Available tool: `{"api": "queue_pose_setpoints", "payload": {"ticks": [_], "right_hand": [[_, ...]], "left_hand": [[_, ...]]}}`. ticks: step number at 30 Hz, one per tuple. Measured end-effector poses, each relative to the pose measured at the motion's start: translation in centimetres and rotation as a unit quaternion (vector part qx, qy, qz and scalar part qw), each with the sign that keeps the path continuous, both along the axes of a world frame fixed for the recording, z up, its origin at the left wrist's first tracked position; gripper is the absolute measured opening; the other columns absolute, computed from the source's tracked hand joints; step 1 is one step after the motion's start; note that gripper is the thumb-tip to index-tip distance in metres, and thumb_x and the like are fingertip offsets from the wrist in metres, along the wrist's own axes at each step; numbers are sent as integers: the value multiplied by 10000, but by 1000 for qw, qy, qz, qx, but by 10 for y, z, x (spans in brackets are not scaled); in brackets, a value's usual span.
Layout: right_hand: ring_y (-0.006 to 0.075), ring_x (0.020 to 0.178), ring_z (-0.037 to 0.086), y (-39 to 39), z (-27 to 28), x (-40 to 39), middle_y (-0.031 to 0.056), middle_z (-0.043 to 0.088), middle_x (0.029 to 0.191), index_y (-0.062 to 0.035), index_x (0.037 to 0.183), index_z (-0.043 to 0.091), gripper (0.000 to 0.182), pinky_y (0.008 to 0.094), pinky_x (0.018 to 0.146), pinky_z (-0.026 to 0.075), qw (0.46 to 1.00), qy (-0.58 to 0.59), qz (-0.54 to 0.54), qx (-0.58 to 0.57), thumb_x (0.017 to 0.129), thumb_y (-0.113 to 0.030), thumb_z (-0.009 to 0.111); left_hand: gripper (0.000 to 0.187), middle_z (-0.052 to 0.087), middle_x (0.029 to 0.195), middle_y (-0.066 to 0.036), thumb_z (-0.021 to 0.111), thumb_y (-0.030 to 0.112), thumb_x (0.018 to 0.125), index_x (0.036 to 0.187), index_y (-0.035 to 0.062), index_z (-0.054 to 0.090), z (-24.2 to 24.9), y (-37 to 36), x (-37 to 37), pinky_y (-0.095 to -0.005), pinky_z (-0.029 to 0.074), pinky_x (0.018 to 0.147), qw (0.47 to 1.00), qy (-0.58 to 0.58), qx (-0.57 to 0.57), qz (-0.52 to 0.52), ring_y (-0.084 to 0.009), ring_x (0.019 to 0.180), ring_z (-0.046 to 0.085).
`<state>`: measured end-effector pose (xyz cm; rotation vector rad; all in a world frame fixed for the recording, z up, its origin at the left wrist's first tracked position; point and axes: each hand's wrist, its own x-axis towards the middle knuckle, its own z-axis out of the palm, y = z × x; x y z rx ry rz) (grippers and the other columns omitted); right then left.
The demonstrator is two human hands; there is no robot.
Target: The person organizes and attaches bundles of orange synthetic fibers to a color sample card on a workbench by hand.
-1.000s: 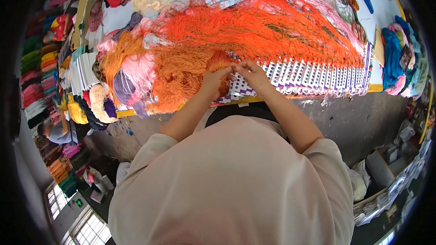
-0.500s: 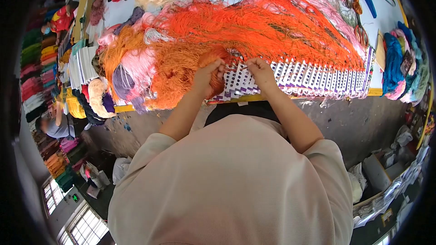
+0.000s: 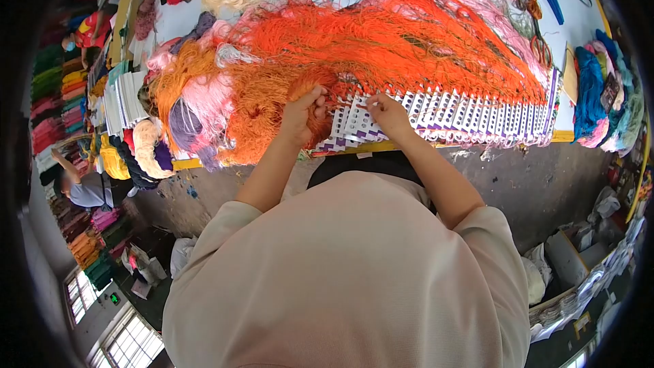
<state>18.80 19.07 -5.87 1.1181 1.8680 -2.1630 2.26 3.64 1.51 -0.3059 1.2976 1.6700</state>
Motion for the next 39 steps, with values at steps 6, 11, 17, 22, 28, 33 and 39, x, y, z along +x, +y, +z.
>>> {"api": "queue_pose_setpoints", "payload": {"ticks": [6, 11, 17, 22, 28, 33, 39], "right_hand": [[91, 658, 521, 4, 6, -3, 15, 561, 743, -39, 1018, 595, 140, 250, 607, 430, 998, -27, 49, 36, 898, -35, 524], [92, 670, 536, 4, 6, -4, 23, 592, 776, -34, 1026, 591, 146, 245, 618, 439, 999, -11, 40, 14, 902, -41, 514], [109, 646, 579, 4, 3, -9, 44, 598, 720, -36, 1034, 600, 162, 269, 598, 450, 998, 8, 48, 29, 902, -131, 595], [102, 614, 558, 6, 21, -18, 30, 567, 662, -17, 1081, 588, 228, 266, 577, 439, 998, 19, 56, 28, 895, -144, 621], [79, 588, 524, 9, 50, -30, 0, 547, 636, -25, 1134, 575, 284, 257, 535, 403, 997, 51, 55, 11, 893, -159, 643], [62, 577, 504, 5, 59, -38, -21, 532, 625, -15, 1168, 562, 325, 237, 525, 378, 995, 50, 34, -75, 889, -147, 661], [39, 628, 476, 12, 64, -37, -36, 576, 695, -30, 1212, 530, 361, 218, 570, 364, 991, 42, 103, -77, 899, -152, 660]], "left_hand": [[161, 546, 673, -10, 622, 172, 917, 912, 11, 623, 8, -4, -7, -214, 392, 480, 999, -5, -16, 37, -96, 552, 480], [157, 540, 667, -8, 626, 169, 914, 914, 12, 627, 18, -5, -10, -210, 387, 487, 999, 15, -6, 32, -95, 550, 477], [227, 610, 757, -37, 562, 200, 951, 1054, 3, 608, 10, -9, -12, -204, 382, 488, 999, -20, 27, -14, -78, 542, 465], [304, 698, 907, -114, 534, 139, 944, 1215, 8, 568, 34, 4, -6, -171, 387, 474, 989, -111, 69, -63, -56, 539, 502], [373, 701, 967, -130, 533, 89, 911, 1279, 29, 531, 27, 7, -2, -172, 373, 437, 970, -172, 120, -125, -55, 495, 491], [376, 684, 829, -98, 535, 107, 872, 1239, 30, 565, 25, 13, 5, -208, 387, 459, 958, -82, -47, -270, -73, 496, 484], [166, 633, 735, -18, 602, 101, 849, 993, 56, 671, 7, 29, 24, -251, 455, 565, 905, 134, -143, -378, -77, 630, 563]]}}
